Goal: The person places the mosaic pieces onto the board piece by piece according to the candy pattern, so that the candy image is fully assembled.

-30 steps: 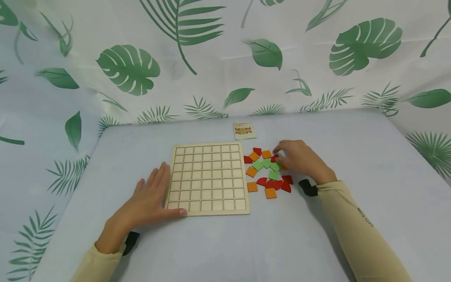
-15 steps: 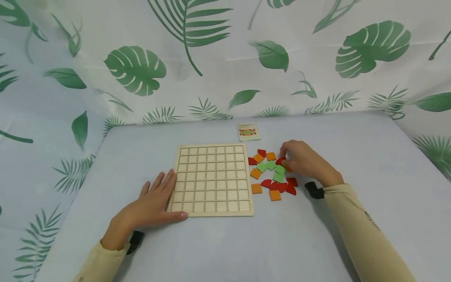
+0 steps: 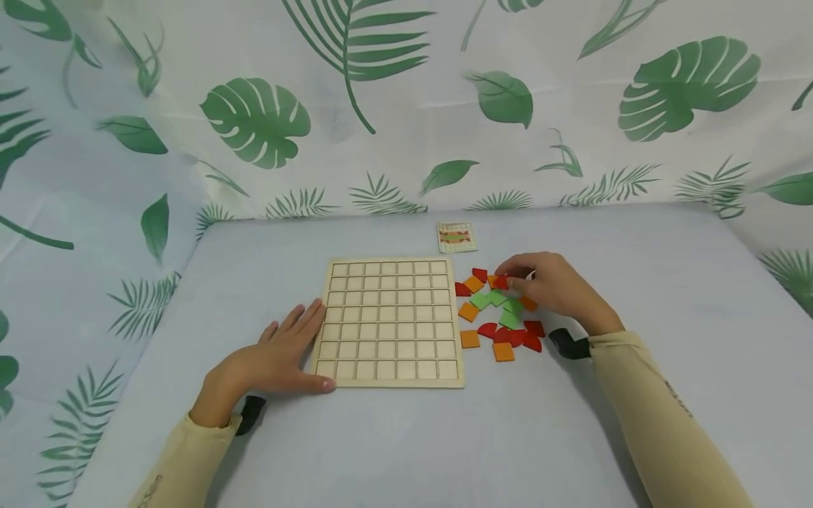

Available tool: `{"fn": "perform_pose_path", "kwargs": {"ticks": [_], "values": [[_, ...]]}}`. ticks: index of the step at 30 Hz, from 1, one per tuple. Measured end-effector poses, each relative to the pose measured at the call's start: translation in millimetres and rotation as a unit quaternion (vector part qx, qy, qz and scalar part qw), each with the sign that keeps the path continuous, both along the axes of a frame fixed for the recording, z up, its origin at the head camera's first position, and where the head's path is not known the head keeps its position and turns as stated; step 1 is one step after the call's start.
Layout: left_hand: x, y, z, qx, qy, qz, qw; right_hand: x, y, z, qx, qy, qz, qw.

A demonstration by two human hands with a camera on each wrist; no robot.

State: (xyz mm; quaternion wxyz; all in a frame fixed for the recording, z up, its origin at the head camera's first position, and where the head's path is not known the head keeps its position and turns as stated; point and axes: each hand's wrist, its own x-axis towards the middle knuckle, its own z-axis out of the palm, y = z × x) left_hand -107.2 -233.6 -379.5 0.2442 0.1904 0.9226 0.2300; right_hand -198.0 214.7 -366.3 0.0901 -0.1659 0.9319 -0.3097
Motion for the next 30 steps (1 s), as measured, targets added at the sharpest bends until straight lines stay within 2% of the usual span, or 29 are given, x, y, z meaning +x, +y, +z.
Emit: {"fn": "perform_pose_path", "kwargs": {"ticks": [6,9,13,20,26,30], "values": [[-5.9,-1.6,-6.4,-0.056,0.034,0.001,0.9979,-2.5,-11,4.2,-0.011,-0.018,-0.012,0.9997],[-5.5,-1.1,-4.9,-0.070,0.045,0.002,0.9965,-4.8,-18,6.6,-0.025,-0.028,-0.020,0.9991],[-4.8,2.2,1.0,-0.064,0.037,0.006,0.9972,-7.6,-28,10.0,-0.070,-0.050,-0.022,0.9961],[-4.8,5.5,4.8,-0.057,0.037,0.003,0.9977,-13.6,-52,8.2,-0.155,-0.096,-0.028,0.9828],[-5.9,6.1,4.4,-0.058,0.033,0.007,0.9978,-18.6,-79,5.4,-0.186,-0.118,-0.033,0.9749],[-7.0,2.5,-1.4,-0.050,0.035,0.007,0.9981,-21.4,-98,4.5,-0.195,-0.132,-0.027,0.9716]]}}
